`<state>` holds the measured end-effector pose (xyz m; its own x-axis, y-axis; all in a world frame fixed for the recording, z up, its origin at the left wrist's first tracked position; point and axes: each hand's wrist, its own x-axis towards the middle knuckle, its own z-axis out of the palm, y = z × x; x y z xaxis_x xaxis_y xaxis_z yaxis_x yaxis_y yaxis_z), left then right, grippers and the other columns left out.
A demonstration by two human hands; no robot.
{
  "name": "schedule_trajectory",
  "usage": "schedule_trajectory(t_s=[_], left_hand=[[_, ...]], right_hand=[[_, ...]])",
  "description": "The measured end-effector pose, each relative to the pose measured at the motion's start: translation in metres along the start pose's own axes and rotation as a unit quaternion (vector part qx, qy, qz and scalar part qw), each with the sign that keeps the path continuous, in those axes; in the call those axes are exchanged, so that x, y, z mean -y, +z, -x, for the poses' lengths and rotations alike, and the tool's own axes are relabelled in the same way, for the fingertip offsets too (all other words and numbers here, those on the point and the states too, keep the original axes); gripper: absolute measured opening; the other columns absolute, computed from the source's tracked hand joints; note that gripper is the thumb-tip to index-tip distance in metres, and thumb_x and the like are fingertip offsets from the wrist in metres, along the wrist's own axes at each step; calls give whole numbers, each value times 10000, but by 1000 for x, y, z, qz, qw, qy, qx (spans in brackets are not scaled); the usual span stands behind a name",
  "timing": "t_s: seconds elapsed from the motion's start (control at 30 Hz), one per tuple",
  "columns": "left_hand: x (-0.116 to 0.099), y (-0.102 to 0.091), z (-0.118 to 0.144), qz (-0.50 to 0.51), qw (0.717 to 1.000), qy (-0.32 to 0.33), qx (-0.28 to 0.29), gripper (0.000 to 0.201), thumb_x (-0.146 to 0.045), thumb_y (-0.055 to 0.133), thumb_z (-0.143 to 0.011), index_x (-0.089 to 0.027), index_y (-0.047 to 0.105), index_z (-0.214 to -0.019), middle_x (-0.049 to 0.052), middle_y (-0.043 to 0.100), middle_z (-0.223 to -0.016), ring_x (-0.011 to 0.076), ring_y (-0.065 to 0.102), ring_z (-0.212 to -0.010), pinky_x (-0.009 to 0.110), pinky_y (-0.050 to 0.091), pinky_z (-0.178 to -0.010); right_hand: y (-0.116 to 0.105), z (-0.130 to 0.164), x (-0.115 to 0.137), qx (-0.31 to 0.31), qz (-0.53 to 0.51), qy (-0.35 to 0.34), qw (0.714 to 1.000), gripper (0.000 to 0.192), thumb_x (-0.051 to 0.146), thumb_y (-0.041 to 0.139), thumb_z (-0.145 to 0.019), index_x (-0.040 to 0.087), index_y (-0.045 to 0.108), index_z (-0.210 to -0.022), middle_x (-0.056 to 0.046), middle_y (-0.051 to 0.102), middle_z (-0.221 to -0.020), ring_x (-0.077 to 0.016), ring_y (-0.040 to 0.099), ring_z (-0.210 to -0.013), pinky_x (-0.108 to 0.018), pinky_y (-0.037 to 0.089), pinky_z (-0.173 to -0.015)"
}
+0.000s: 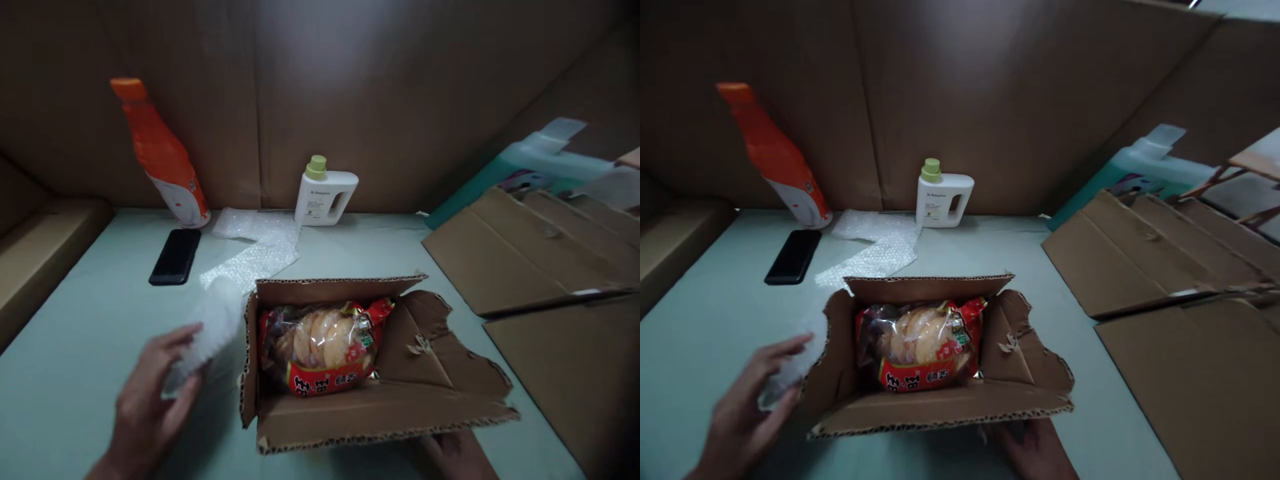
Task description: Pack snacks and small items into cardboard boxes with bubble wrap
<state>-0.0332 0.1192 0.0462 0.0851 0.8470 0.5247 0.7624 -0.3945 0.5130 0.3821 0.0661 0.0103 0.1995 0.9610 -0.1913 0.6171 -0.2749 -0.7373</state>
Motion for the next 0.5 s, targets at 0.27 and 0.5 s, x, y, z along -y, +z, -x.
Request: schedule_trajectory(t_s=[0.27, 0.5], left_hand=[[-37, 53, 42, 201, 970, -117, 67, 328, -288, 546, -911, -198, 605, -1221, 116, 723, -1191, 234, 714, -1031, 319, 581, -857], [-8, 49, -8, 233, 942, -236, 45, 389, -390, 545, -803, -150, 639, -1094, 65, 715, -962, 203, 641, -825, 289, 500, -699]], right_hand=[[26, -17, 16, -25, -104, -20, 994, 555, 513, 764, -657, 225, 683, -1124, -138, 769, -1081, -330, 734, -982, -409, 613, -839], [57, -88, 80, -28, -154, -125, 980, 477, 533, 724, -681, 202, 593, -998, -99, 736, -929, -270, 690, -806, -386, 572, -694]])
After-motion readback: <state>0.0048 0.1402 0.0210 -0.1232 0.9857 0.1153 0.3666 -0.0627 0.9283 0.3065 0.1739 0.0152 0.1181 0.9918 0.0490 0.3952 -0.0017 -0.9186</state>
